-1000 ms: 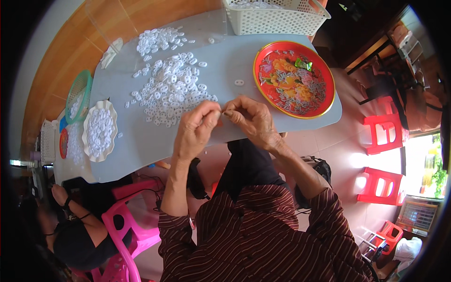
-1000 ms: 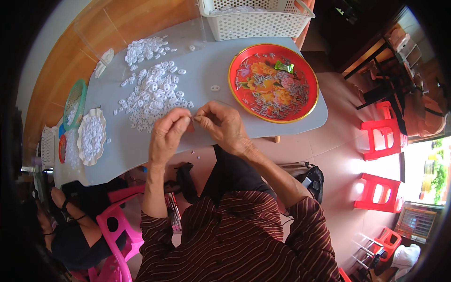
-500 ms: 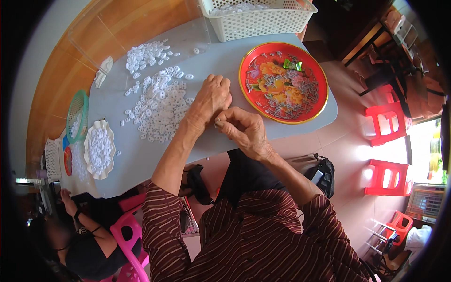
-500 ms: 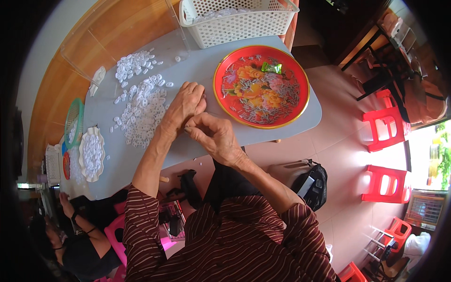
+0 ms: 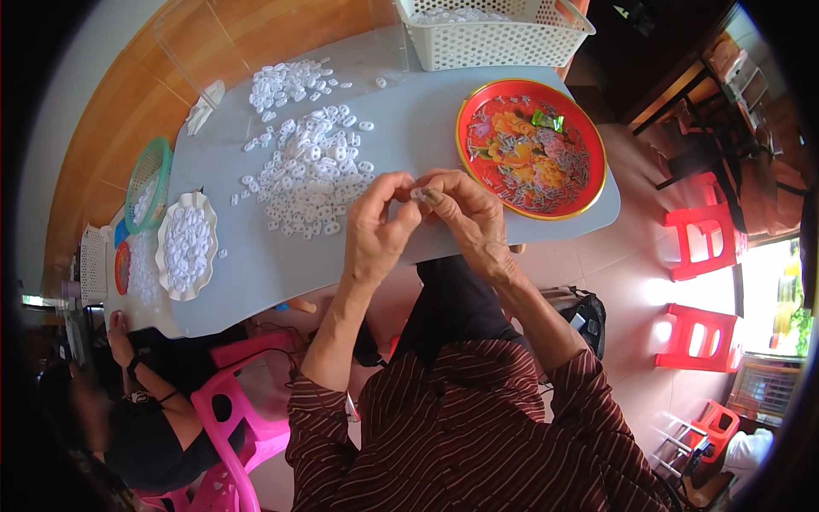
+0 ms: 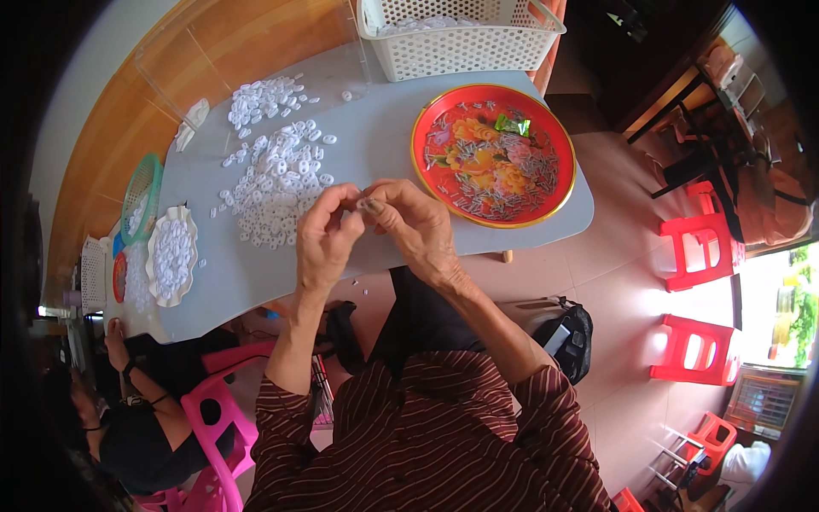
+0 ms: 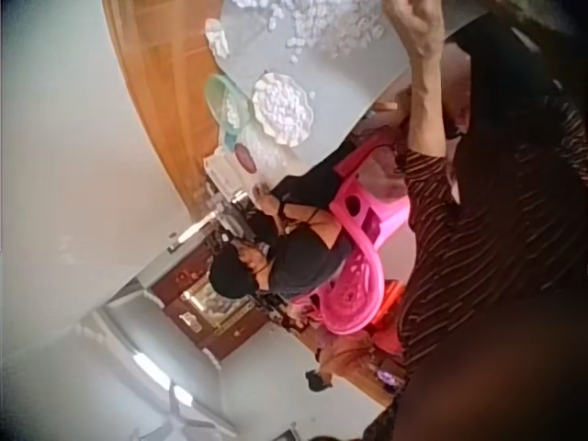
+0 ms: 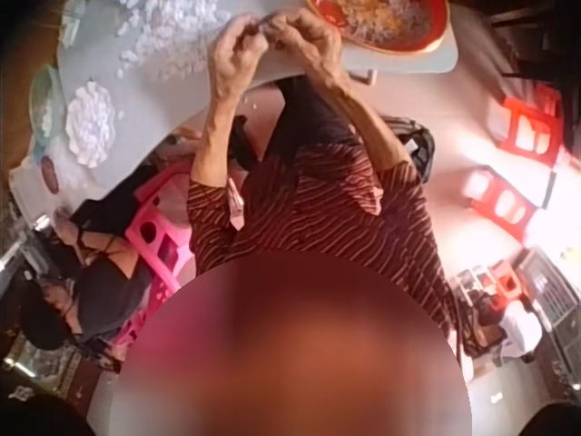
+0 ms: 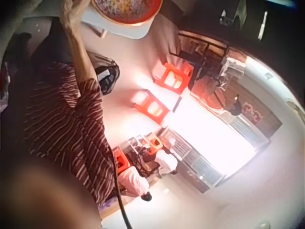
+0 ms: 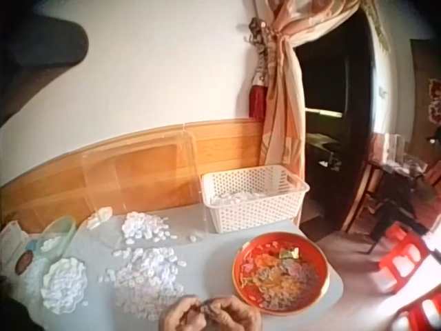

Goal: Thread small white plastic rings onto a metal needle or pin.

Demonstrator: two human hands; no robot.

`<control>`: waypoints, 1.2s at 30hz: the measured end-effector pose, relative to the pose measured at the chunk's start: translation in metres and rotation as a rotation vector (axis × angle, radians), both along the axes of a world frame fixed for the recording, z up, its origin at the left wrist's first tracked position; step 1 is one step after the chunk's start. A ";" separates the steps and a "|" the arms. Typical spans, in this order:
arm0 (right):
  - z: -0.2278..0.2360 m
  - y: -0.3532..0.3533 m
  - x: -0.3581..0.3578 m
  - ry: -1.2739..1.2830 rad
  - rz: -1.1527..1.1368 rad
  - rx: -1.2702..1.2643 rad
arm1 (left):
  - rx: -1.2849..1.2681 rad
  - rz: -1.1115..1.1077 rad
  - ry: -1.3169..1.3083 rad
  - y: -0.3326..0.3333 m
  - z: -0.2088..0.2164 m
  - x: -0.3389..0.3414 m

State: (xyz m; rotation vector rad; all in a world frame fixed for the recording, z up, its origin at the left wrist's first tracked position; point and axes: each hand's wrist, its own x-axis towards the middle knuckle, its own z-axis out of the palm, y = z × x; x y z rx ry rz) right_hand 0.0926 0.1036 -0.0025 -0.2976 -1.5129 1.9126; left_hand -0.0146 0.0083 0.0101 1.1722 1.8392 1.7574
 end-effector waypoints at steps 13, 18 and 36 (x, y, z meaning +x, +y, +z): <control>-0.006 -0.001 -0.002 -0.011 -0.081 0.087 | -0.203 -0.013 -0.005 -0.011 0.011 0.004; 0.000 -0.004 0.004 -0.085 -0.044 -0.038 | -0.111 0.030 -0.331 -0.004 0.011 0.001; -0.005 -0.004 0.000 -0.014 -0.006 -0.028 | -0.225 0.013 -0.047 -0.003 0.012 0.003</control>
